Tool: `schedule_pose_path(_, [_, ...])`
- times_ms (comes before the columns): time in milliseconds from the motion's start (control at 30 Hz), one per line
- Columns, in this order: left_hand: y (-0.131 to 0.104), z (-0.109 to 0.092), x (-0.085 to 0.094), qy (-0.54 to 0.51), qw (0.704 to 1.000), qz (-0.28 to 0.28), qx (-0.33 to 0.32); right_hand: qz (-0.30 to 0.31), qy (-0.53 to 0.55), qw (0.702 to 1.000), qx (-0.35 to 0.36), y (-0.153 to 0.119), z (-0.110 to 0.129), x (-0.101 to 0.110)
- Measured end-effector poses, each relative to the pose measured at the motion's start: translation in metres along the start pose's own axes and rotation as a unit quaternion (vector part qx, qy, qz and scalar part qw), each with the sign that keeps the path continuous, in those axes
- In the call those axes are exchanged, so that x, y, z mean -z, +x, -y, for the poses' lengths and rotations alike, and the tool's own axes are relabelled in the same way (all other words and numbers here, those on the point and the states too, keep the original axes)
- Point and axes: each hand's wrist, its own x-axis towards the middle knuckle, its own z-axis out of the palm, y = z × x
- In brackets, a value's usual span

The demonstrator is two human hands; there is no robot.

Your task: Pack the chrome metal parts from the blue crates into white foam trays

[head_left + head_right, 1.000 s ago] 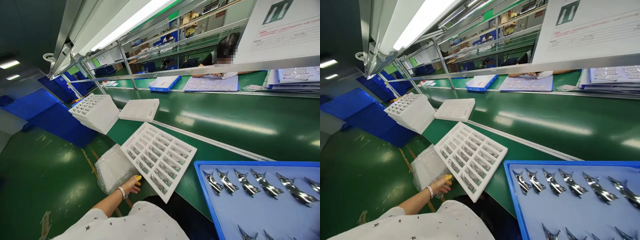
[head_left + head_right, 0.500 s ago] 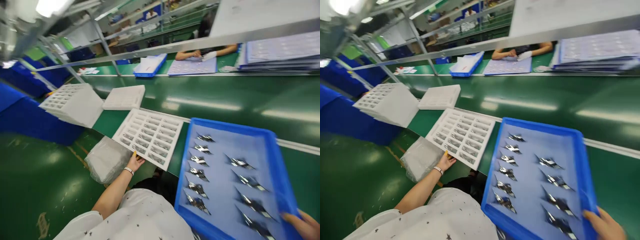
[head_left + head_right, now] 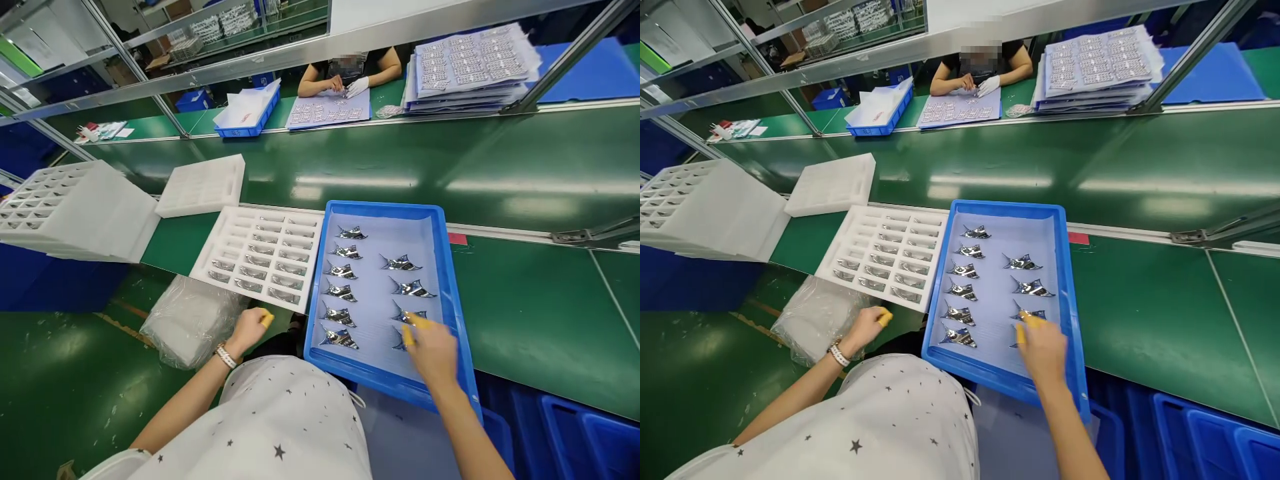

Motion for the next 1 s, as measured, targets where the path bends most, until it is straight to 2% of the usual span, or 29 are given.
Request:
schedule_pose_path(67, [-0.003, -0.042, -0.026, 0.047, 0.982, 0.052, -0.174, 0.071, 0.051, 0.98, 0.178, -0.017, 0.037, -0.008])
schedule_pose_path(100, [-0.001, -0.063, -0.041, 0.059, 0.969, 0.075, -0.228, 0.101, 0.058, 0.966, 0.231, -0.022, 0.053, -0.012])
schedule_pose_path(133, [0.004, -0.081, -0.055, 0.066, 0.959, 0.091, -0.26, 0.125, 0.051, 0.956, 0.261, -0.025, 0.067, -0.016])
schedule_pose_path(200, [0.019, -0.109, -0.079, 0.06, 0.948, 0.108, -0.292, 0.167, 0.017, 0.949, 0.268, -0.025, 0.088, -0.021])
schedule_pose_path(267, [0.035, -0.121, -0.095, 0.053, 0.942, 0.112, -0.31, 0.199, -0.015, 0.946, 0.254, -0.021, 0.097, -0.023])
schedule_pose_path(367, [0.055, -0.123, -0.107, 0.103, 0.929, 0.098, -0.342, 0.213, -0.037, 0.948, 0.234, -0.016, 0.1, -0.025])
schedule_pose_path(500, [0.068, -0.119, -0.118, 0.215, 0.901, 0.059, -0.372, 0.187, -0.02, 0.948, 0.256, -0.022, 0.093, -0.037])
schedule_pose_path(633, [0.075, -0.117, -0.13, 0.299, 0.858, 0.067, -0.413, 0.081, 0.006, 0.949, 0.303, -0.03, 0.075, -0.064])
schedule_pose_path(767, [0.08, -0.117, -0.133, 0.366, 0.823, 0.06, -0.43, -0.009, -0.003, 0.928, 0.373, -0.029, 0.06, -0.085])
schedule_pose_path(867, [0.074, -0.121, -0.128, 0.354, 0.831, 0.052, -0.425, -0.021, -0.029, 0.919, 0.392, -0.027, 0.057, -0.086])
schedule_pose_path(1000, [0.062, -0.132, -0.114, 0.337, 0.858, 0.023, -0.387, -0.005, -0.004, 0.901, 0.434, -0.022, 0.06, -0.071])
